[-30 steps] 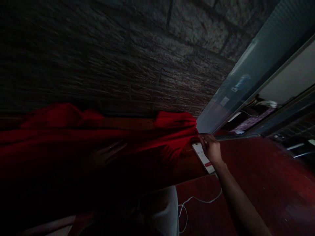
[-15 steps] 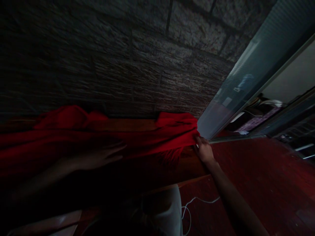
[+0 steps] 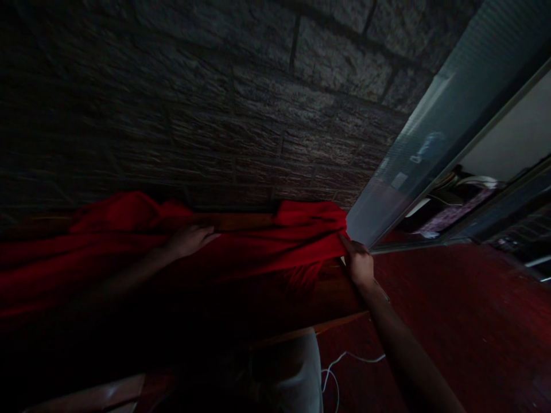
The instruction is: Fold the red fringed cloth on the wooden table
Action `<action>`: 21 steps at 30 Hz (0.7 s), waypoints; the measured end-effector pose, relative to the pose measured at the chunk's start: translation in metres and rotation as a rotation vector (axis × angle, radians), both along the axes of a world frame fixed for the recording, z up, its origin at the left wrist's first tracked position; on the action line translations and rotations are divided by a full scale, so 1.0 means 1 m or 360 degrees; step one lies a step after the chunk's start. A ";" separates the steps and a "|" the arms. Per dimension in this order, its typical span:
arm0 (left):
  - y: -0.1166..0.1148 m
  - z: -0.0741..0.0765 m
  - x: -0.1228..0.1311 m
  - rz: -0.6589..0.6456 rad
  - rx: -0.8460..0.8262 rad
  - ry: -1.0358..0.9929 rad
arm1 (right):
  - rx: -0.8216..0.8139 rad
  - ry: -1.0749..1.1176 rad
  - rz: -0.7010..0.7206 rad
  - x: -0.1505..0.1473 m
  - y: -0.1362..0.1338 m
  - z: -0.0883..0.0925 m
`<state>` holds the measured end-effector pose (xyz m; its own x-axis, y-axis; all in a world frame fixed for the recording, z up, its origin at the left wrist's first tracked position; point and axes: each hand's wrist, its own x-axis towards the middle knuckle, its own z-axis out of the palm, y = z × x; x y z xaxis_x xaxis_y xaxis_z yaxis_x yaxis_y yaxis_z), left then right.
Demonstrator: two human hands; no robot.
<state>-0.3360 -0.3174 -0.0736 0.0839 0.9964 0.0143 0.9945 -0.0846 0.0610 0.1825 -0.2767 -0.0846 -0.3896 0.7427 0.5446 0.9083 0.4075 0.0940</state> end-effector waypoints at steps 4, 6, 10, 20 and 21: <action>0.005 -0.003 -0.016 0.0229 0.0053 0.0035 | -0.0070 -0.0025 0.0055 0.003 -0.008 -0.002; 0.006 -0.004 -0.019 0.0223 0.0045 -0.0029 | -0.0142 0.0015 0.0117 -0.004 -0.011 -0.001; -0.007 -0.002 -0.003 -0.0025 0.0262 -0.0120 | -0.0138 0.0074 0.0229 -0.030 -0.018 0.005; -0.080 -0.023 0.048 -0.0716 0.0436 -0.0160 | -0.0029 0.0135 0.0596 -0.062 -0.029 0.014; -0.083 -0.023 0.048 -0.0719 0.0440 -0.0163 | 0.0003 0.0175 0.0631 -0.059 -0.029 0.016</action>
